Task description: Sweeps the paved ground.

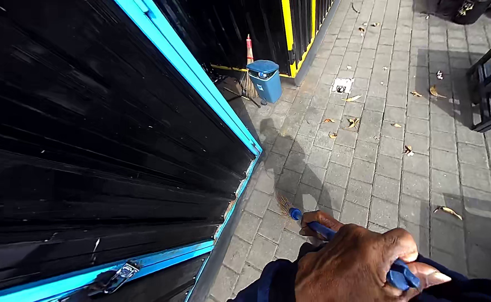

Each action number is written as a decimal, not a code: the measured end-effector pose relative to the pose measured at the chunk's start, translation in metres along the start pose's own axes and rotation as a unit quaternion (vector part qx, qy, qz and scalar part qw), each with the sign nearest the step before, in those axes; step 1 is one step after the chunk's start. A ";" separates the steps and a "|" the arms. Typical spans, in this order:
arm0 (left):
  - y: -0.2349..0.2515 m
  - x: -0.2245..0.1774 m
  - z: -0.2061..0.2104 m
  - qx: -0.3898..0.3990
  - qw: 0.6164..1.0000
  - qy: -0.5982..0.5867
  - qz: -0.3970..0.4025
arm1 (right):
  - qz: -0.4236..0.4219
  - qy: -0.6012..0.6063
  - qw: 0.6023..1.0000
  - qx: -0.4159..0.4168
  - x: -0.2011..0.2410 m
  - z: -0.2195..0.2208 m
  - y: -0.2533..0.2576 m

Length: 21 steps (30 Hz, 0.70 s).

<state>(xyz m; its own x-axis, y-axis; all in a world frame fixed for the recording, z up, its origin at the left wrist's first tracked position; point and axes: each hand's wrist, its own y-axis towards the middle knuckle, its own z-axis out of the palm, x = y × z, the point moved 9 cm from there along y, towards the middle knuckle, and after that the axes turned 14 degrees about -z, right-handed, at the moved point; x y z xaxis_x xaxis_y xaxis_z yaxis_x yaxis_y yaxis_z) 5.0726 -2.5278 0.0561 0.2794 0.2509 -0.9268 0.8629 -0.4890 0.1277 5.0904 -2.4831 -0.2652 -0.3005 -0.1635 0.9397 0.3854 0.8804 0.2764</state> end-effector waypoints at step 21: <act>0.383 0.133 -0.145 0.066 0.994 -0.080 0.025 | 0.094 -0.108 0.988 -0.056 -0.141 -0.438 0.096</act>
<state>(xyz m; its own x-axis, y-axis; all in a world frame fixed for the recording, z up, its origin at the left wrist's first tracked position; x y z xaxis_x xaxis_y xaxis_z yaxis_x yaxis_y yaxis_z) 5.5018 -2.5604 0.0328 0.2417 0.0921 -0.9660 0.7840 -0.6051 0.1384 5.5524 -2.5705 -0.2824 -0.3882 0.1081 0.9152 0.5431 0.8291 0.1324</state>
